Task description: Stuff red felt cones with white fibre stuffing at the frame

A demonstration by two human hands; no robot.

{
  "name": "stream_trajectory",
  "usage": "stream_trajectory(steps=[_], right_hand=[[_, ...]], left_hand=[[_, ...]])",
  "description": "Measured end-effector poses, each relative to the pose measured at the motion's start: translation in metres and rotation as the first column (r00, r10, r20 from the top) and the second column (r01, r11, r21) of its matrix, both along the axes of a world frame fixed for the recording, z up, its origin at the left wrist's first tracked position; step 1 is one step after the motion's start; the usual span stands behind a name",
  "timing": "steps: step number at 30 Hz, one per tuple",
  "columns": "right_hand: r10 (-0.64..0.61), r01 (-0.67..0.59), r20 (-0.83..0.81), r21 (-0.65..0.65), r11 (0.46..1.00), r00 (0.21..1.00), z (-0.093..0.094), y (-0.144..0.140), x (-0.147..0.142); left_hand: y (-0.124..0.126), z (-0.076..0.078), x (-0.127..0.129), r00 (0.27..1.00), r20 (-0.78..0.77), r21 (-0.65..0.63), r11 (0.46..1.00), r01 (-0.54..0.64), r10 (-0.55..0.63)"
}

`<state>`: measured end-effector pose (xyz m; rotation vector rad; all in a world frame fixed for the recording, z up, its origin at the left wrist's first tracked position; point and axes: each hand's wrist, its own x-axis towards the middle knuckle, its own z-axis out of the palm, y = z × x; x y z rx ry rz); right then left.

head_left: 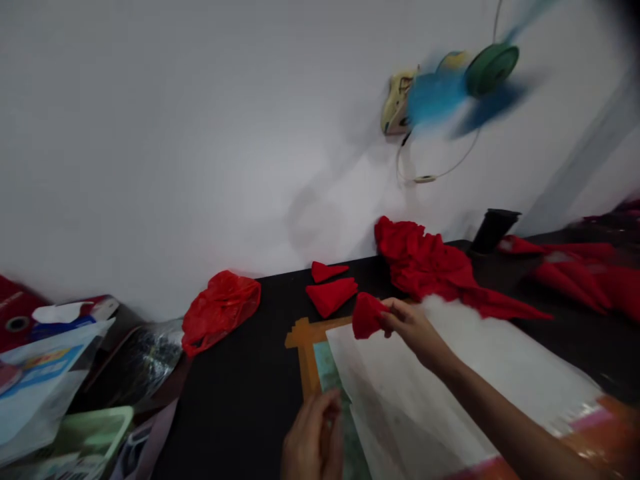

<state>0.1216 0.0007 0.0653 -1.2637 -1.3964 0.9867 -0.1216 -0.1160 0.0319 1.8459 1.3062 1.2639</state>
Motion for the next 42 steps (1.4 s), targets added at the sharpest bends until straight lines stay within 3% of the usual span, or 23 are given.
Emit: stream_trajectory(steps=[1,4,7,9,11,13,15,16,18,21,25,29,31,34,38,40,42], right_hand=[[0.02,-0.02,0.009,0.0,1.0,1.0,-0.001,-0.014,-0.007],[0.067,-0.07,0.107,0.021,0.997,0.992,-0.011,-0.049,-0.034],[0.11,-0.117,0.136,0.052,0.992,0.985,-0.024,-0.073,-0.052],[0.079,-0.082,0.074,0.033,0.996,0.994,-0.032,-0.08,-0.053],[-0.007,0.008,-0.049,0.011,1.0,0.999,-0.039,-0.083,-0.049],[-0.099,0.103,-0.111,0.03,0.994,0.989,-0.044,-0.084,-0.043],[-0.139,0.136,0.048,0.067,0.988,0.989,-0.048,-0.086,-0.038],[-0.13,0.117,0.209,0.073,0.99,0.969,-0.05,-0.088,-0.035],[-0.073,0.061,0.488,0.04,0.997,0.87,-0.055,-0.092,-0.026],[-0.046,0.025,0.616,0.043,0.999,0.787,-0.063,-0.096,0.005],[-0.207,0.111,0.703,0.181,0.977,0.681,-0.072,-0.086,0.078],[-0.162,0.141,0.718,0.089,0.986,0.677,-0.075,-0.063,0.128],[-0.155,0.138,0.691,0.08,0.987,0.707,-0.074,-0.059,0.127],[-0.141,0.134,0.624,0.059,0.989,0.769,-0.071,-0.066,0.103],[0.045,0.001,0.44,-0.103,0.995,0.897,-0.061,-0.087,0.077],[0.037,-0.028,0.493,-0.026,0.999,0.869,-0.054,-0.094,0.082],[-0.053,-0.041,0.651,0.129,0.991,0.757,-0.048,-0.095,0.096]], left_hand=[[0.006,0.007,0.009,0.998,0.042,-0.088,0.995,0.044,-0.04],[0.024,0.017,0.032,0.979,0.202,-0.317,0.946,0.074,-0.009],[0.038,0.009,0.044,0.975,0.208,-0.403,0.915,0.007,0.084],[0.04,0.002,0.042,0.975,0.183,-0.388,0.921,-0.043,0.123],[0.036,0.0,0.037,0.972,0.145,-0.247,0.958,-0.146,0.186],[0.03,0.0,0.031,0.963,0.074,0.038,0.964,-0.263,0.26],[0.026,-0.001,0.031,0.968,-0.044,0.271,0.935,-0.228,0.248],[0.025,-0.003,0.033,0.967,-0.136,0.303,0.938,-0.167,0.216],[0.025,-0.011,0.04,0.929,-0.351,0.192,0.98,-0.051,0.117],[0.024,-0.023,0.053,0.825,-0.56,-0.107,0.994,0.016,-0.074],[0.023,-0.025,0.064,0.837,-0.506,-0.272,0.959,0.073,-0.207],[0.025,-0.008,0.073,0.897,-0.382,-0.266,0.956,0.127,-0.225],[0.027,0.001,0.081,0.908,-0.34,-0.219,0.96,0.175,-0.244],[0.032,0.01,0.102,0.912,-0.302,-0.175,0.957,0.232,-0.277],[0.043,0.003,0.133,0.874,-0.331,-0.254,0.926,0.28,-0.355],[0.047,-0.004,0.143,0.828,-0.427,-0.301,0.92,0.25,-0.364],[0.05,-0.007,0.147,0.779,-0.527,-0.312,0.93,0.195,-0.34]])
